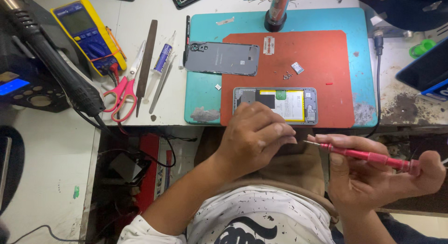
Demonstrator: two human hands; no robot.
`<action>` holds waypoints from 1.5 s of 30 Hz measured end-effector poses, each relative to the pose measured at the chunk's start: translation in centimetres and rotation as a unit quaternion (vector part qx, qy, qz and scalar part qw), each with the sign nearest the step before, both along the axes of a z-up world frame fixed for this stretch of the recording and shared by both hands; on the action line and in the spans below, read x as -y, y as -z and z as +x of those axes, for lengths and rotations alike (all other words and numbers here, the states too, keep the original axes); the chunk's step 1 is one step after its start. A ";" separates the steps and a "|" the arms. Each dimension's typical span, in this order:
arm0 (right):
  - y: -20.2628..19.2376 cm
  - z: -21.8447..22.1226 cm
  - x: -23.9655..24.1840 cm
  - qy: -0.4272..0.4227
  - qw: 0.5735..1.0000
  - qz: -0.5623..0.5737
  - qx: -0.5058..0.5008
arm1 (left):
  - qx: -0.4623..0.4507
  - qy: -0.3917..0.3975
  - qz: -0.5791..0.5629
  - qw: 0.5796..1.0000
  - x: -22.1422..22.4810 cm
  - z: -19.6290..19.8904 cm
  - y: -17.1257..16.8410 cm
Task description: The person is repairing a smartphone by securing internal components. They use a red screwdriver to tighten screws around the battery and camera module area of the disassembled phone. The person handles the phone and screws, placing them on a red mat on the workbench.
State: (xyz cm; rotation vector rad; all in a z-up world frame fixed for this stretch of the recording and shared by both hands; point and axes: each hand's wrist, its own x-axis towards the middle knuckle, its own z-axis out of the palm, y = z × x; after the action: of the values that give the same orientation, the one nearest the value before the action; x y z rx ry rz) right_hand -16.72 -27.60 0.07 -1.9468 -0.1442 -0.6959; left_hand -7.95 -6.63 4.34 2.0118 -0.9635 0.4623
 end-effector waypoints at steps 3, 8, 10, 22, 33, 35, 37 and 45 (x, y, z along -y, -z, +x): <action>0.6 0.3 -1.0 -0.054 0.994 0.076 0.060 | -0.013 0.005 -0.016 1.000 0.3 -0.8 0.3; 1.5 -0.4 -1.0 -0.022 0.998 0.045 0.045 | -0.031 0.008 -0.023 0.999 0.3 -1.1 0.7; 1.6 -0.4 -0.9 -0.019 0.998 0.033 0.051 | -0.025 0.012 -0.022 0.999 0.3 -1.1 0.7; 0.7 0.9 0.0 -0.034 0.997 -0.007 0.071 | 0.049 -0.004 0.036 0.998 2.0 -0.7 0.2; 1.5 3.8 2.4 0.009 1.000 0.020 0.017 | 0.024 0.007 0.121 0.992 2.3 3.7 -0.2; 2.4 4.2 3.2 0.001 1.000 0.014 0.007 | 0.027 0.009 0.170 0.985 1.7 4.6 -0.1; 2.9 4.6 3.8 -0.002 1.000 0.009 0.006 | 0.016 0.031 0.205 0.978 1.6 5.2 0.1; 3.1 4.0 4.0 0.000 1.000 -0.007 0.003 | 0.000 0.042 0.249 0.968 2.3 5.5 0.7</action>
State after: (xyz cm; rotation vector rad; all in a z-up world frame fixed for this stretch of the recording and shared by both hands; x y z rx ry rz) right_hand -12.68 -31.64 -2.99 -1.9581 -0.1533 -0.7028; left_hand -2.44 -8.94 3.62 2.3984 -1.2541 0.1811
